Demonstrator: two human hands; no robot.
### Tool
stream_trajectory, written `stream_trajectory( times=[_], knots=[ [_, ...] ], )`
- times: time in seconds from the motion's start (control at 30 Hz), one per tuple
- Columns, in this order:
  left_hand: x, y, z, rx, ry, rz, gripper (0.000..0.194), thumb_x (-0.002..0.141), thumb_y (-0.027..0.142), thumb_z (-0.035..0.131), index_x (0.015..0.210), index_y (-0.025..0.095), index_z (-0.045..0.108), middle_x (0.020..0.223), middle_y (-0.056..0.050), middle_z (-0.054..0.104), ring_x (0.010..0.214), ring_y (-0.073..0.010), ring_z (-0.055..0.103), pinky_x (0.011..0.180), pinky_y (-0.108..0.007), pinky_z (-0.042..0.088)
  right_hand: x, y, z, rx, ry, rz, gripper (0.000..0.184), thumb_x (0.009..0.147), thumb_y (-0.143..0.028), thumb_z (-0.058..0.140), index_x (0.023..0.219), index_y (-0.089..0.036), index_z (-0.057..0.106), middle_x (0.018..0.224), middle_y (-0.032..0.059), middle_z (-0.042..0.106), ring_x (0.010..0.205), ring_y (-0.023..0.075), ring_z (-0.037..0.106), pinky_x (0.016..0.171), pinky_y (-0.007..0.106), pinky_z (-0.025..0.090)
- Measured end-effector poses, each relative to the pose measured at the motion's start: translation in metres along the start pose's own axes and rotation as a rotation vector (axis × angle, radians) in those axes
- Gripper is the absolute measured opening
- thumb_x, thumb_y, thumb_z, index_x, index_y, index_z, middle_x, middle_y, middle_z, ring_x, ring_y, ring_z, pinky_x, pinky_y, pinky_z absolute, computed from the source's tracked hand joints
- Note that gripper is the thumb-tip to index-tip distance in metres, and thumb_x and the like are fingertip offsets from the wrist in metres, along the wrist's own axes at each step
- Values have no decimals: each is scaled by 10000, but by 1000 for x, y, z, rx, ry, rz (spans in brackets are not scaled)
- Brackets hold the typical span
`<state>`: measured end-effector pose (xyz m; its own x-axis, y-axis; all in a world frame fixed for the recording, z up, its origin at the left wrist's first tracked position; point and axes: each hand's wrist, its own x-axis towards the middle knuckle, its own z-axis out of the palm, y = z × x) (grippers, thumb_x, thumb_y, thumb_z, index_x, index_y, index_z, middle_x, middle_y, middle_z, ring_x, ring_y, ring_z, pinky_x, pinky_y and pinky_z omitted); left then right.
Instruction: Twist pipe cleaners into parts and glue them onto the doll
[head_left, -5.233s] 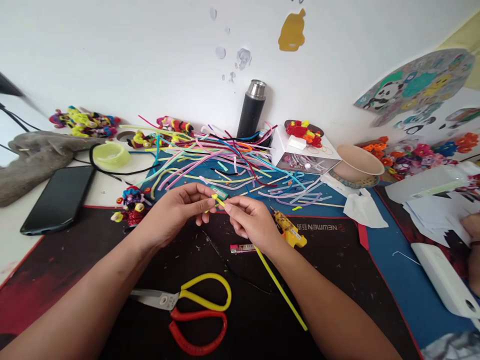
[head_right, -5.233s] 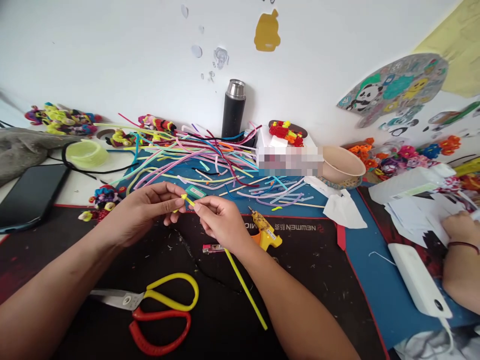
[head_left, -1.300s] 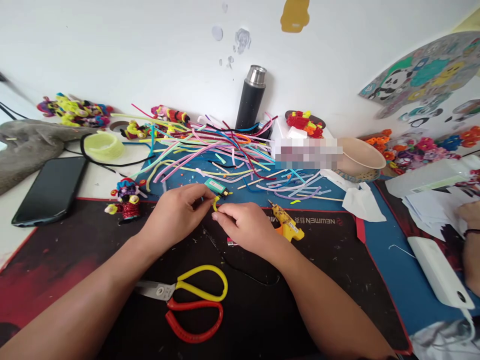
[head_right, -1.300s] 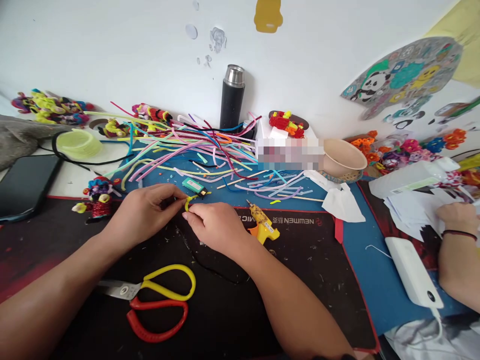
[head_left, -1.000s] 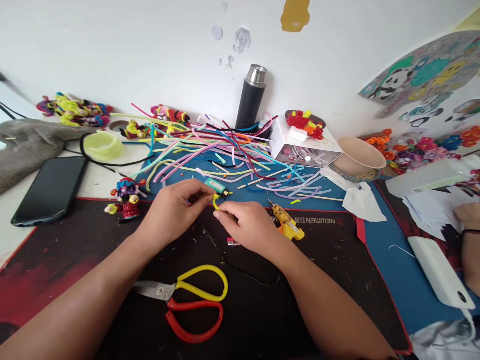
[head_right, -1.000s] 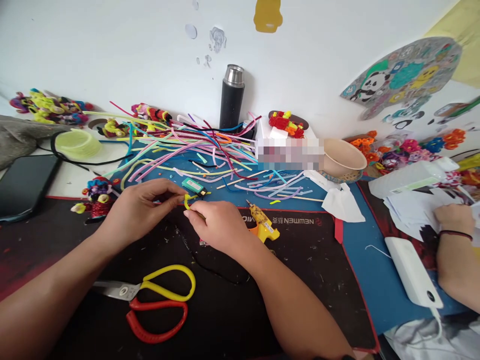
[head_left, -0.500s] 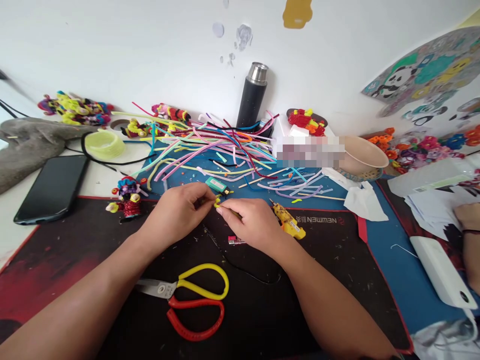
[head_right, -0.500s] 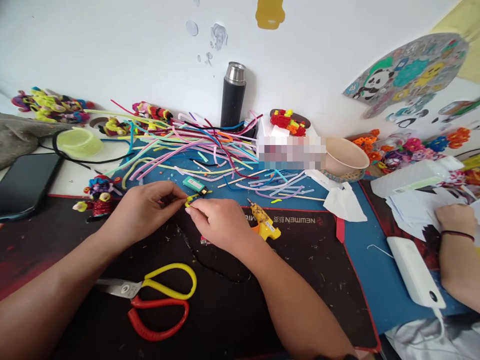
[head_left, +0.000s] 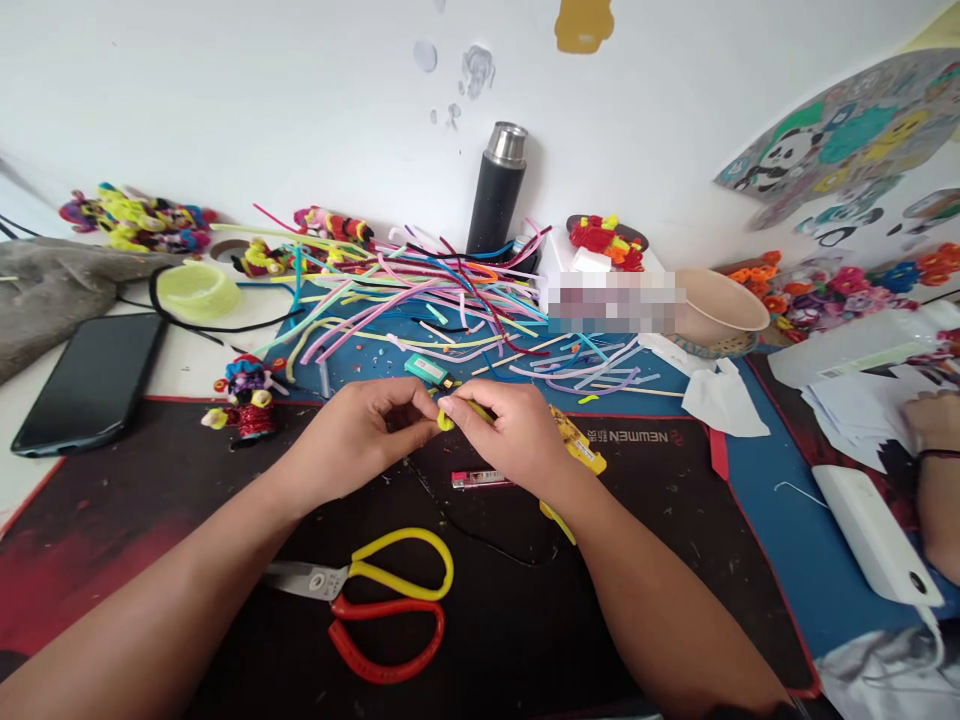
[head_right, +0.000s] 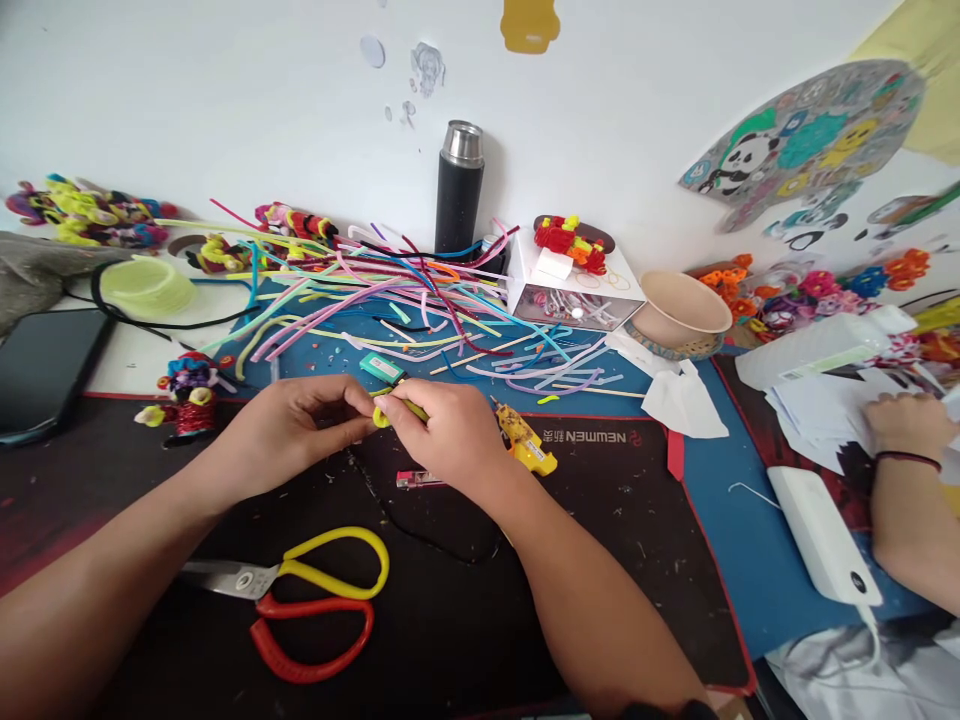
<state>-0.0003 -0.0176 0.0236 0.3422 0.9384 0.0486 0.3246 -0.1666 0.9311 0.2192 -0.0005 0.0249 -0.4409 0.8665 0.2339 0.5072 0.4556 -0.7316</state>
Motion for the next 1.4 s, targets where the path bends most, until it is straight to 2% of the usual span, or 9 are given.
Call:
stream_trajectory(
  times=[0.17,0.3,0.4,0.5,0.73,0.9,1.17,1.3,1.4],
  knots=[
    [-1,0,4,-49,82,3,150,902,352,774,857,209,763,770,-9,761,692,-168,665,652,-263,509,2,2,-2,172,-35,98,434,1084,-447,605,719,-213,593,637,-40,543,619,126,481,634,281,347],
    [-2,2,6,-88,165,18,145,908,355,807,878,217,774,781,-9,769,713,-174,689,670,-272,524,1,3,2,312,-80,204,485,1097,-510,579,708,-221,550,586,-47,537,575,123,488,613,277,359],
    [-3,4,6,-97,211,47,115,915,333,811,896,223,783,825,-13,786,744,-183,714,694,-284,543,0,2,7,402,-113,248,489,1101,-537,575,733,-216,582,573,-49,549,547,117,493,596,270,370],
    [-4,5,6,-56,241,73,111,950,326,770,899,228,783,844,-16,797,765,-193,732,725,-305,559,-1,1,10,430,-154,264,433,1103,-510,583,820,-202,692,568,-55,555,529,115,494,587,264,380],
    [-3,4,3,218,312,162,123,988,302,717,894,239,766,867,-1,805,787,-189,735,728,-303,534,-4,1,17,401,-206,264,374,1103,-438,578,902,-189,772,563,-59,535,524,119,484,555,269,345],
    [-1,-1,3,335,304,212,129,978,263,670,875,232,741,863,-3,797,793,-195,746,732,-299,537,-6,-3,18,238,-199,206,322,1088,-371,615,900,-193,805,603,-47,550,595,127,502,605,277,326],
    [1,-3,-5,138,184,63,173,992,396,711,1003,265,822,983,-20,840,887,-223,768,827,-329,577,-4,-8,13,13,-178,140,330,1082,-299,629,773,-194,681,617,-34,565,595,127,476,623,311,257],
    [2,-1,-7,102,207,-28,246,946,477,746,1024,258,825,985,-42,852,880,-251,777,806,-353,590,-4,-6,13,-9,-160,133,347,1089,-305,622,760,-203,663,637,-28,593,608,131,461,629,309,259],
    [2,-1,-7,135,226,-40,250,936,482,751,1015,252,812,947,-39,852,833,-246,769,755,-340,583,-5,-5,14,-23,-167,125,382,1091,-305,620,723,-203,617,651,-22,601,613,130,458,630,313,253]
  ],
)
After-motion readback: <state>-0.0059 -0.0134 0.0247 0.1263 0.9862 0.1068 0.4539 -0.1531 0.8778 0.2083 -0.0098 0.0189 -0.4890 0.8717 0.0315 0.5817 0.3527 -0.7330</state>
